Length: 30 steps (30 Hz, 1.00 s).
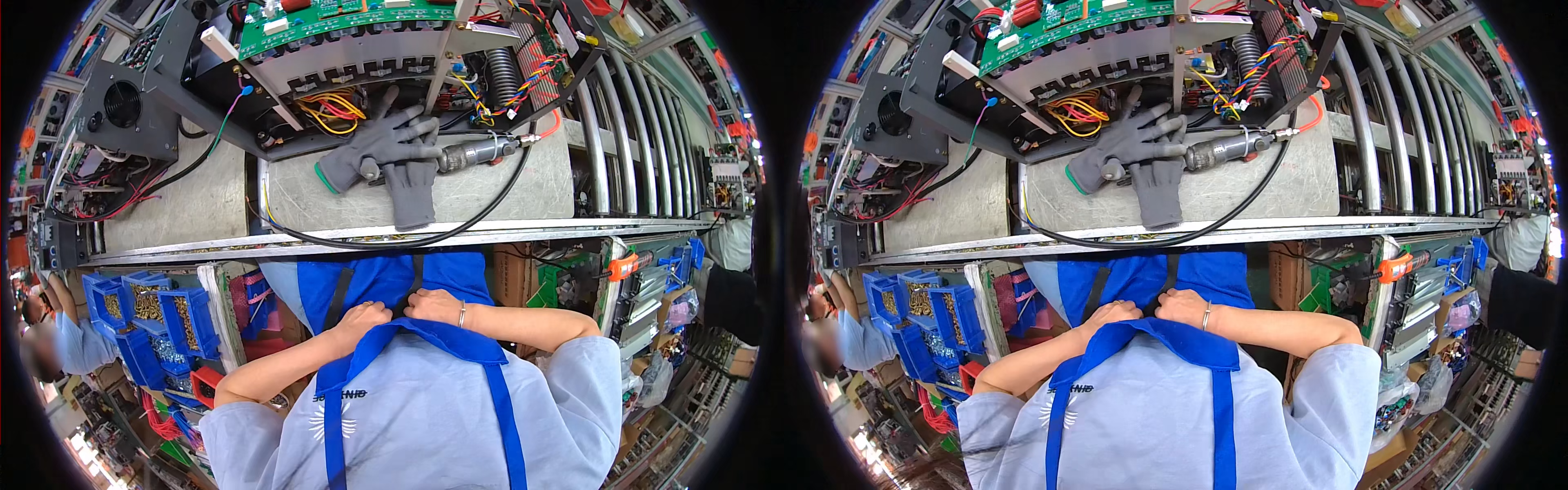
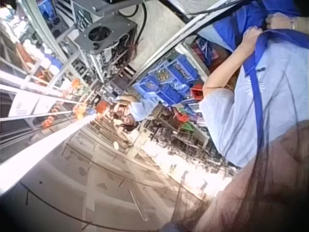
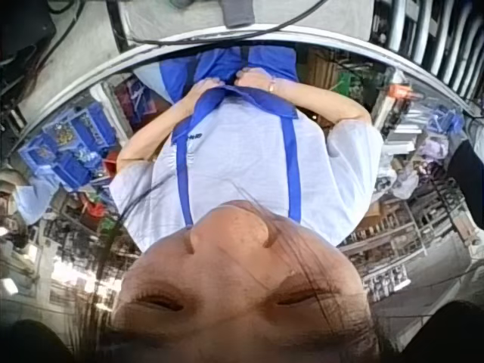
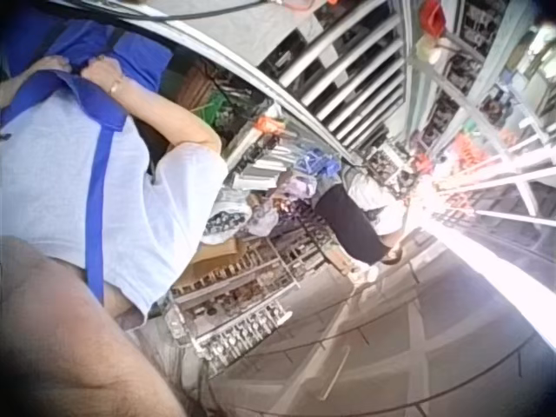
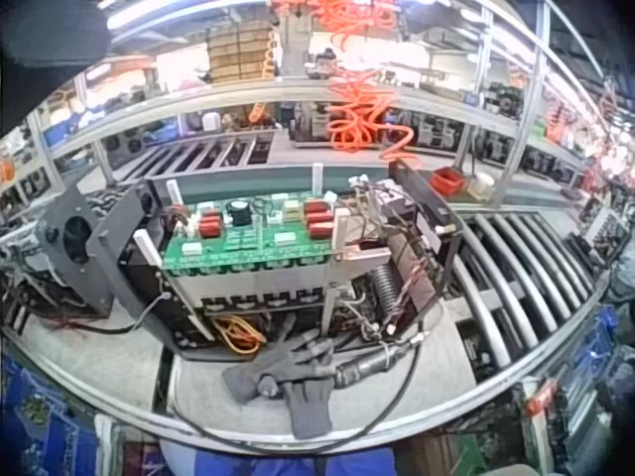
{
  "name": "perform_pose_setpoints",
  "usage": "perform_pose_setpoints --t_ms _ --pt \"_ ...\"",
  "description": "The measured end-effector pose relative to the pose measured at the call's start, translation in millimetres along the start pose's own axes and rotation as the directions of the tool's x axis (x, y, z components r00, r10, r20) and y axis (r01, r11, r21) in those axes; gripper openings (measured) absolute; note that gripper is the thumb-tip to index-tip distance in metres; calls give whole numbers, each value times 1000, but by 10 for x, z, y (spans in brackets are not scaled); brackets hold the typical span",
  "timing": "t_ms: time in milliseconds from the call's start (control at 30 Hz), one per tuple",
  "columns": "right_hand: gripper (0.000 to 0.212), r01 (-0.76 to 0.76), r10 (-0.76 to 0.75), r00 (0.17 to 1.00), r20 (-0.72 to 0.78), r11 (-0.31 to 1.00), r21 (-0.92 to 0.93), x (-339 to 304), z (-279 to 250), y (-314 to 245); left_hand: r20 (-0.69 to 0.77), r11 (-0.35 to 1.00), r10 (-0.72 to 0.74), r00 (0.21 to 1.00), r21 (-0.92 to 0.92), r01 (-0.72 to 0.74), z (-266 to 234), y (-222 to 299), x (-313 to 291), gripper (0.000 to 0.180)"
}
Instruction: The recorder assembles a power supply unit on an assembly line, mounting PCBs and metal components using screwdrivers.
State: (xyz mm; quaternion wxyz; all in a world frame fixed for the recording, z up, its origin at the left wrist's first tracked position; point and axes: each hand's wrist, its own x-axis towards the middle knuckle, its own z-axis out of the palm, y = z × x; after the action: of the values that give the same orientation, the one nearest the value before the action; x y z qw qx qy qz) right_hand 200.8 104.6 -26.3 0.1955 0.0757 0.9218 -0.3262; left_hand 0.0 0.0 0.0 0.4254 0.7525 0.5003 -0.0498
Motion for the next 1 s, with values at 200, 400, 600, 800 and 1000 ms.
perform_pose_setpoints --t_ms 200,400,600,800,1000 --pt "20 111 -111 994 -4 992 60 -19 -181 35 -146 922 203 968 -304 -240 -114 -27 39 15" --pt "3 145 -154 985 -83 984 -103 109 64 -1 -122 977 79 989 -188 -101 550 -250 294 19" --pt "10 44 -32 993 -111 993 107 54 -207 50 -424 903 79 902 -353 -245 130 -72 29 27" --pt "9 155 -141 988 -64 906 394 49 -320 194 -348 833 122 930 -474 -287 -167 -57 0 13" --pt "11 249 -288 957 -25 781 572 -44 -415 305 -231 841 145 962 -483 -243 -150 -157 47 7"
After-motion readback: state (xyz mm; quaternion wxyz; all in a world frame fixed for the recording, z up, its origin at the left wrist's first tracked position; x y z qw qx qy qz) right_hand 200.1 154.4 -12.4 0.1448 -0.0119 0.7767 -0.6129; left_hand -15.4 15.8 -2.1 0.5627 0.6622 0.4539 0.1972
